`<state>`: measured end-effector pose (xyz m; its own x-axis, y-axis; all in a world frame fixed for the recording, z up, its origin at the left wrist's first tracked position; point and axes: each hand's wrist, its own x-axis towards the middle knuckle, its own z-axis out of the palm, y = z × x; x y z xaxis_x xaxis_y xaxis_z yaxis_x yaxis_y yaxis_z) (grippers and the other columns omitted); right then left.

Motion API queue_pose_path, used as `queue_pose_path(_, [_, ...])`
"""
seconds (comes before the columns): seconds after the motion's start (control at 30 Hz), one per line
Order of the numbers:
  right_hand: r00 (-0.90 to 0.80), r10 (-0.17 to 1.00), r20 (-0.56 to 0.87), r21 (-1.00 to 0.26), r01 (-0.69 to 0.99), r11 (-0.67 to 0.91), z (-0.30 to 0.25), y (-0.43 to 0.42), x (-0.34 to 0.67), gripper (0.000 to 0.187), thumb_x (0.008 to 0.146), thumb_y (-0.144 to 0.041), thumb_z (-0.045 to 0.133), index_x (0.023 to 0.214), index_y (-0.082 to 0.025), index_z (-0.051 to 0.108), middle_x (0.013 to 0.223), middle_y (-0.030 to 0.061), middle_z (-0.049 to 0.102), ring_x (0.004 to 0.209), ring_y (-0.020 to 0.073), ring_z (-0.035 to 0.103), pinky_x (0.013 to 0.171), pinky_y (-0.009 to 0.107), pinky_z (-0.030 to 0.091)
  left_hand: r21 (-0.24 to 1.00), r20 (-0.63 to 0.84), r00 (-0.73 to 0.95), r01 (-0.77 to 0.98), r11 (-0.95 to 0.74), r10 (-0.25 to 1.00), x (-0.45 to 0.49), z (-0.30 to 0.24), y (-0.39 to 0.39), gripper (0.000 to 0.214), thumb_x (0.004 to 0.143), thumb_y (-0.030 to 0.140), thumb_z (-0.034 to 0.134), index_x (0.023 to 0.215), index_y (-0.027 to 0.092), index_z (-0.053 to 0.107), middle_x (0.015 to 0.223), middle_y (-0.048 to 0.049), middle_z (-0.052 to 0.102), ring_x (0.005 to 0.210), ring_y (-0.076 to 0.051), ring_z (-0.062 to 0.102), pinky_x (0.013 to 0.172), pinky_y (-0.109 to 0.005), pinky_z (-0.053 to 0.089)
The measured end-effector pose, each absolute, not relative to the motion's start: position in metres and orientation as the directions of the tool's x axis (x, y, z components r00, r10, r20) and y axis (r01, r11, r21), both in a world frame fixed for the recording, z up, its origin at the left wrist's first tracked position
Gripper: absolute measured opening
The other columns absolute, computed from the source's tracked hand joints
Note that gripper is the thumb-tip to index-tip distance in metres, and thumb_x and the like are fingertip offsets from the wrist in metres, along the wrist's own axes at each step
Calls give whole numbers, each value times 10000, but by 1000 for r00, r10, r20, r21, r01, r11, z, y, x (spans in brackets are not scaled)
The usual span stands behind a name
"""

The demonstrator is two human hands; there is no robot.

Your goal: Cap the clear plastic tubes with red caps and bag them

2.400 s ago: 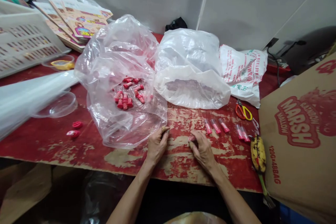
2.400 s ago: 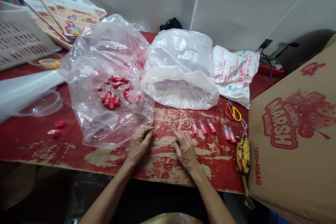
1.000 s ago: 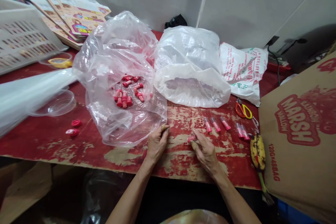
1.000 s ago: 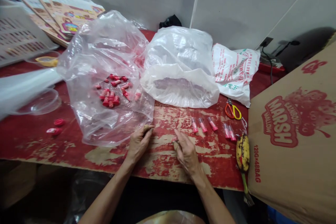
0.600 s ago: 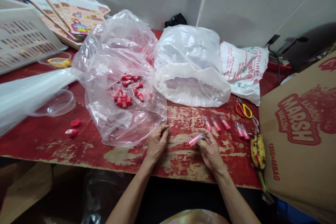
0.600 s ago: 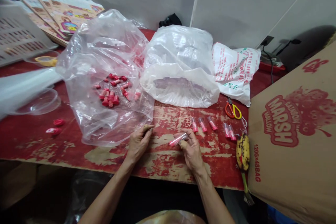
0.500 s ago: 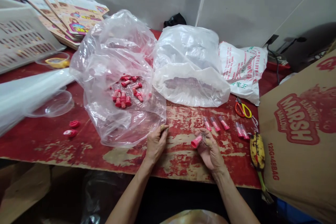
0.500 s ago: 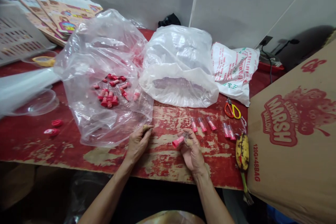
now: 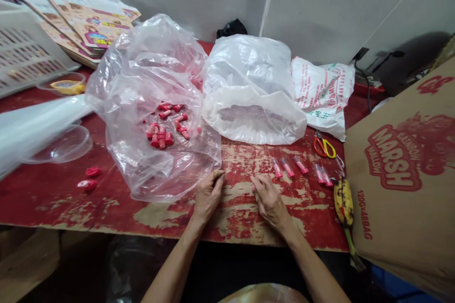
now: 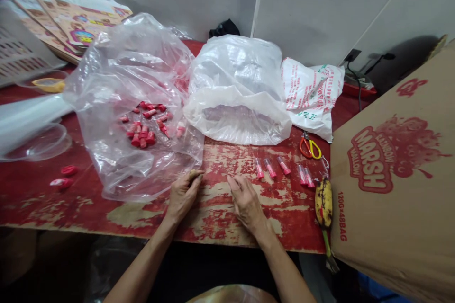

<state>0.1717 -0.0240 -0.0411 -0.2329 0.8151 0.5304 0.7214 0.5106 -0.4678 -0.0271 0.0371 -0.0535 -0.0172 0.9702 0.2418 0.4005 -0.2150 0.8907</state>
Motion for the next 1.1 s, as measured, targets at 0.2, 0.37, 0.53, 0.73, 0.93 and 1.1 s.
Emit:
queue_pose_path(0.2, [-249, 814, 525, -483, 700, 525, -42, -22, 158, 668, 821, 3, 358, 1438, -252, 309, 1202, 136, 509, 1132, 236, 534, 919, 408, 505, 885, 257, -17, 406, -229, 966, -27, -54, 38, 242, 815, 294, 505, 909, 169, 690, 863, -53, 733, 782, -188, 675, 744, -302, 516])
queue_pose_path(0.37, [57, 977, 204, -959, 214, 188, -33, -26, 156, 415, 863, -185, 497, 1270, -267, 506, 1182, 85, 585, 1023, 215, 622, 886, 392, 524, 889, 247, -19, 402, -219, 969, -27, -55, 37, 221, 808, 264, 505, 911, 193, 687, 876, -34, 737, 791, -179, 677, 756, -299, 519])
queue_pose_path(0.53, [106, 988, -112, -898, -438, -55, -23, -29, 161, 339, 741, -245, 654, 1077, -248, 614, 1028, 36, 641, 935, 220, 665, 818, 363, 543, 894, 243, -31, 395, -211, 970, -27, -56, 37, 217, 811, 264, 508, 911, 192, 686, 872, -37, 737, 789, -178, 680, 741, -291, 522])
queue_pose_path(0.73, [74, 975, -207, -810, -571, -129, -24, -30, 161, 301, 733, -242, 684, 1028, -267, 631, 988, -5, 625, 936, 166, 651, 806, 290, 533, 900, 242, -22, 379, -216, 970, -27, -57, 37, 219, 807, 251, 512, 916, 176, 686, 889, -51, 735, 813, -181, 681, 773, -300, 522])
queue_pose_path(0.93, [174, 973, -154, -902, -427, -66, -32, -31, 159, 299, 780, -326, 680, 1066, -265, 615, 1001, 16, 608, 911, 173, 644, 744, 309, 561, 901, 235, -28, 380, -207, 971, -26, -56, 36, 223, 799, 241, 508, 925, 197, 686, 894, -36, 736, 814, -183, 679, 770, -306, 525])
queue_pose_path(1.1, [185, 982, 39, -999, -14, 43, -28, -38, 163, 278, 898, -306, 515, 1172, -276, 555, 1106, 58, 597, 1001, 199, 624, 768, 337, 562, 905, 228, -32, 377, -200, 973, -26, -55, 36, 225, 799, 243, 504, 921, 196, 688, 888, -35, 739, 813, -181, 681, 758, -298, 525])
